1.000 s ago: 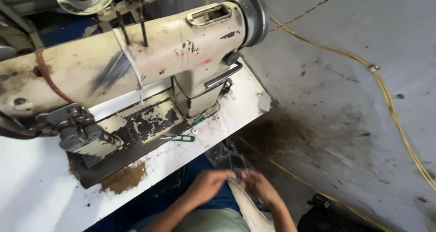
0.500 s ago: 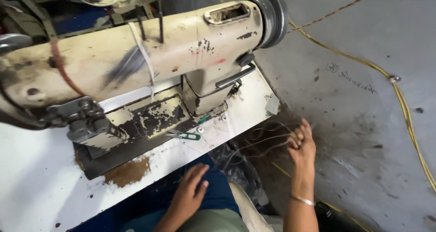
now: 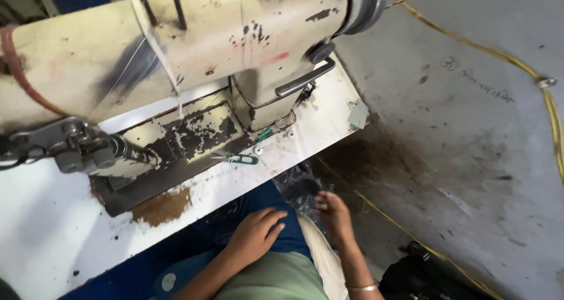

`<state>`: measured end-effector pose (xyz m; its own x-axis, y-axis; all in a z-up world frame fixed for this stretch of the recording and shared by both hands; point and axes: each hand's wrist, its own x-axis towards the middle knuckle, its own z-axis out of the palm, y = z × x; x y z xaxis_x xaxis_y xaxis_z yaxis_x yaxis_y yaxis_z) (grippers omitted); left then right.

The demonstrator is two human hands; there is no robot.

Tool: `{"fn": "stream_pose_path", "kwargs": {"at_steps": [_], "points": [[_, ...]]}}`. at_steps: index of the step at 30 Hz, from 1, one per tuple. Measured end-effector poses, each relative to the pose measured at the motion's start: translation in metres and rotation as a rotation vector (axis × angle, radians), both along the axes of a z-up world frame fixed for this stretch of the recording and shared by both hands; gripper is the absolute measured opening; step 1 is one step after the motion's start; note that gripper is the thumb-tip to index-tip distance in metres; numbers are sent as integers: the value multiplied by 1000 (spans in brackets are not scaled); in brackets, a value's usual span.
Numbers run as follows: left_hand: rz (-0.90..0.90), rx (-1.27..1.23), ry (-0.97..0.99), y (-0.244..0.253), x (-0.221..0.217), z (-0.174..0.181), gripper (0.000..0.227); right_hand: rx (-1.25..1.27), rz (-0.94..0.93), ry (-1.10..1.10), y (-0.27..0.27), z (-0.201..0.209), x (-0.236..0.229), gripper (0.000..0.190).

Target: The person threads an industrial sewing machine and prepares thread spools.

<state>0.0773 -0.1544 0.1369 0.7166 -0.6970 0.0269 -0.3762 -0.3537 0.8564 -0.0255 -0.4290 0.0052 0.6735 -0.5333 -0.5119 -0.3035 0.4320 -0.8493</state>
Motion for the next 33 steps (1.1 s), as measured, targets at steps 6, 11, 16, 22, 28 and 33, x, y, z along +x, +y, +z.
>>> {"fn": "stream_pose_path", "kwargs": {"at_steps": [6,11,16,22,28,33], "points": [[41,108,-126,-14,15,-5,38,568,265,-31,90,66,61,51],[222,41,-101,11,19,-33,37,651,391,-76,109,90,85,52],[379,-215,233,21,14,-9,38,659,321,-85,105,78,77,34],[486,-505,600,37,6,-20,31,767,231,-276,96,94,80,21],[577,-488,460,58,5,-15,29,507,349,-327,76,106,77,22],[623,-377,323,76,5,0,28,-541,759,-255,87,138,87,22]]}}
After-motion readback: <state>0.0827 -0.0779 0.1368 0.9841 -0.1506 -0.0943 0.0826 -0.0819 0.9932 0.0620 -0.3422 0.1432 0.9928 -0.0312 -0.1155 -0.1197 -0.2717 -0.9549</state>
